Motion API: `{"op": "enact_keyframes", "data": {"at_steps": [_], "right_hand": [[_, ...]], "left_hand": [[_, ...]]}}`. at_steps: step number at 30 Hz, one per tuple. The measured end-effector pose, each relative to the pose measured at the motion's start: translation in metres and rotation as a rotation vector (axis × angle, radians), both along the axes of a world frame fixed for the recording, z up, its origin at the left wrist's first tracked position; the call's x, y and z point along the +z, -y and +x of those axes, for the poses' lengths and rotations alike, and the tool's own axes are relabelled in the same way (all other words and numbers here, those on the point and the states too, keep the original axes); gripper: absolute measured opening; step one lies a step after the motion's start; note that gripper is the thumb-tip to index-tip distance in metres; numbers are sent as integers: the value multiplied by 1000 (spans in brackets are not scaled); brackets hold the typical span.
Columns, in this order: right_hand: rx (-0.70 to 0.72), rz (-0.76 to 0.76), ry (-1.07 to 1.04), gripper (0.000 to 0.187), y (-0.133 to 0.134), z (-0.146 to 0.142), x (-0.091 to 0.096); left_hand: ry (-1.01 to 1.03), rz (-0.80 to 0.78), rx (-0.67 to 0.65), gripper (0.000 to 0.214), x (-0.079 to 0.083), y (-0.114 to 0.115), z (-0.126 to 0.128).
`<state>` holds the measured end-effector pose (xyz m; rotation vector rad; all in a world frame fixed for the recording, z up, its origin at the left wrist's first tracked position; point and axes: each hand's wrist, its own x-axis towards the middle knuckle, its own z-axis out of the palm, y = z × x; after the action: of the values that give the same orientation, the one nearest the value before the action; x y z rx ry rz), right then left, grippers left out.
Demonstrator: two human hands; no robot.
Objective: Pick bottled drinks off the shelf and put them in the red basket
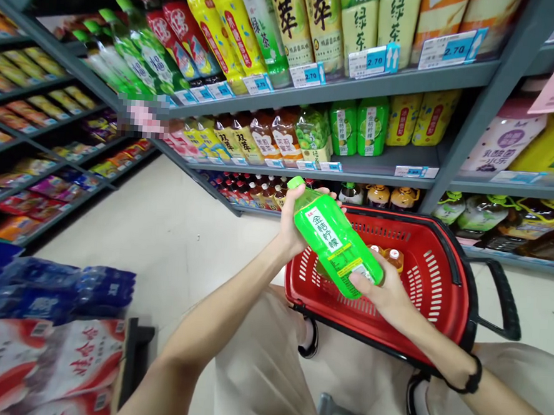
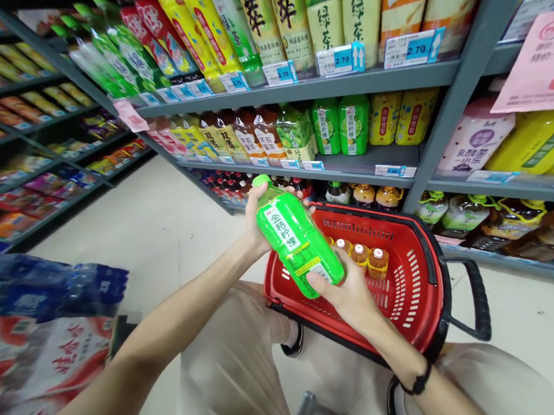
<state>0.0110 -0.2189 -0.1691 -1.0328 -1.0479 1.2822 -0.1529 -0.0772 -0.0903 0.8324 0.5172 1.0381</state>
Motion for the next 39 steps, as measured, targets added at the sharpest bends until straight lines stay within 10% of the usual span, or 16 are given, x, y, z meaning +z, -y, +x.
{"op": "enact_keyframes", "data": {"at_steps": [7, 39], "right_hand": [[-59, 65, 275, 73, -1, 6, 1], [-65, -46, 77, 68, -4, 5, 3]], "left_hand": [[16, 36, 7, 47, 2, 0, -3], [-25, -3, 24, 42, -5, 0, -3]]}}
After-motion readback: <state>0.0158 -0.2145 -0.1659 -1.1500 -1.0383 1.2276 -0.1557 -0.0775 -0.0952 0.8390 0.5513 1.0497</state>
